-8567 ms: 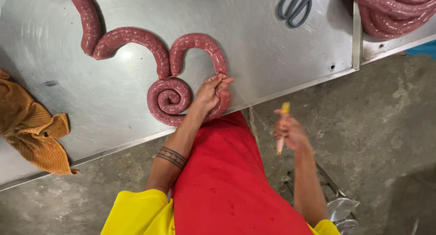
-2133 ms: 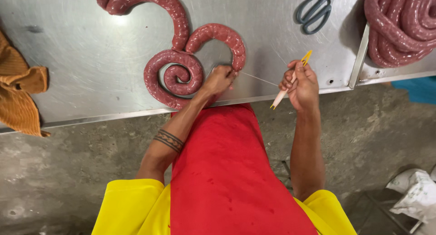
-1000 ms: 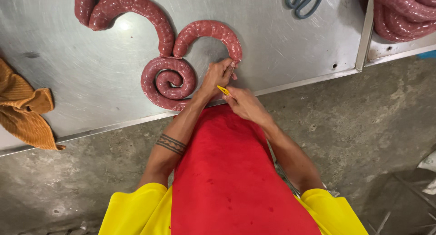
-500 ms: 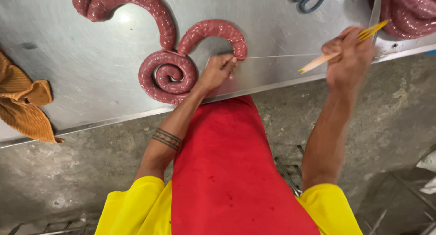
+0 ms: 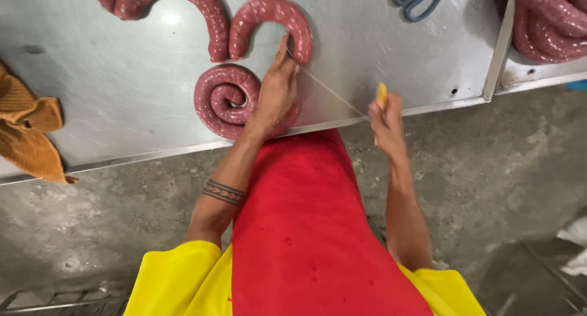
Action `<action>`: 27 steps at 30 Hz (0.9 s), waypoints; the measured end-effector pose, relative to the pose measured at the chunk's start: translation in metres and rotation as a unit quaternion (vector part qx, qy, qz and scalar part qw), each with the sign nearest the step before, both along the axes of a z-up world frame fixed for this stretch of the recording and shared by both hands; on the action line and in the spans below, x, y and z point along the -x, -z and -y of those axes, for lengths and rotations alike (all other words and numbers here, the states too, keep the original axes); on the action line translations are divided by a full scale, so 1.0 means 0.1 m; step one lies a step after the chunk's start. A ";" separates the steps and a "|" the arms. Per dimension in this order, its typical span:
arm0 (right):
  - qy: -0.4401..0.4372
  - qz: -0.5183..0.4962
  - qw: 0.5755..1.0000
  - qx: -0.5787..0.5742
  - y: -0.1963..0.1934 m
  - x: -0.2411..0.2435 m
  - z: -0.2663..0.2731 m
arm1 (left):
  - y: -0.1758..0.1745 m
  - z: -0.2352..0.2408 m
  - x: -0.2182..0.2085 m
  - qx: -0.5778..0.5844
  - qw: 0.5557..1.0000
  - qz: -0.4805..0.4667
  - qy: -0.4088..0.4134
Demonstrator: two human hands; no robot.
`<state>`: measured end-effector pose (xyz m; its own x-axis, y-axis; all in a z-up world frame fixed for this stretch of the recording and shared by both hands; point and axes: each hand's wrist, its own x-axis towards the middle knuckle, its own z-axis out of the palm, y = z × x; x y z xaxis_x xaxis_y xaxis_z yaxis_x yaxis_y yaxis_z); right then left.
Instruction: The person prepares sausages for packaging by hand on a metal table, using string and a tool to tie individual links and coils. The person handles the sausages, ties them with string, uses shears to cut the string, and moves the finished coils into a large metal bowl.
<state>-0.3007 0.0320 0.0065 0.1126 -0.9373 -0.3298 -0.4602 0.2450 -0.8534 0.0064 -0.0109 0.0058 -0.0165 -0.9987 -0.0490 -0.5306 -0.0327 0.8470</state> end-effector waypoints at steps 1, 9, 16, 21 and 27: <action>-0.003 0.013 1.000 0.019 0.00 -0.27 0.22 | -0.16 0.03 -0.03 0.005 1.000 0.007 -0.001; -0.295 0.121 0.948 -0.002 -1.21 -1.37 1.07 | -0.39 -0.14 0.05 -0.047 0.992 -0.081 -0.087; -0.096 0.164 0.977 0.094 -1.05 -0.42 0.85 | 0.28 -0.02 0.14 -0.263 0.914 -0.308 -0.034; 0.191 0.368 0.906 0.086 -1.39 2.19 0.55 | 0.53 -0.08 0.29 -0.095 0.992 0.086 0.006; 0.225 0.210 0.951 -0.017 -1.11 2.82 -0.25 | 0.83 0.09 0.22 -0.275 0.891 -0.300 -0.204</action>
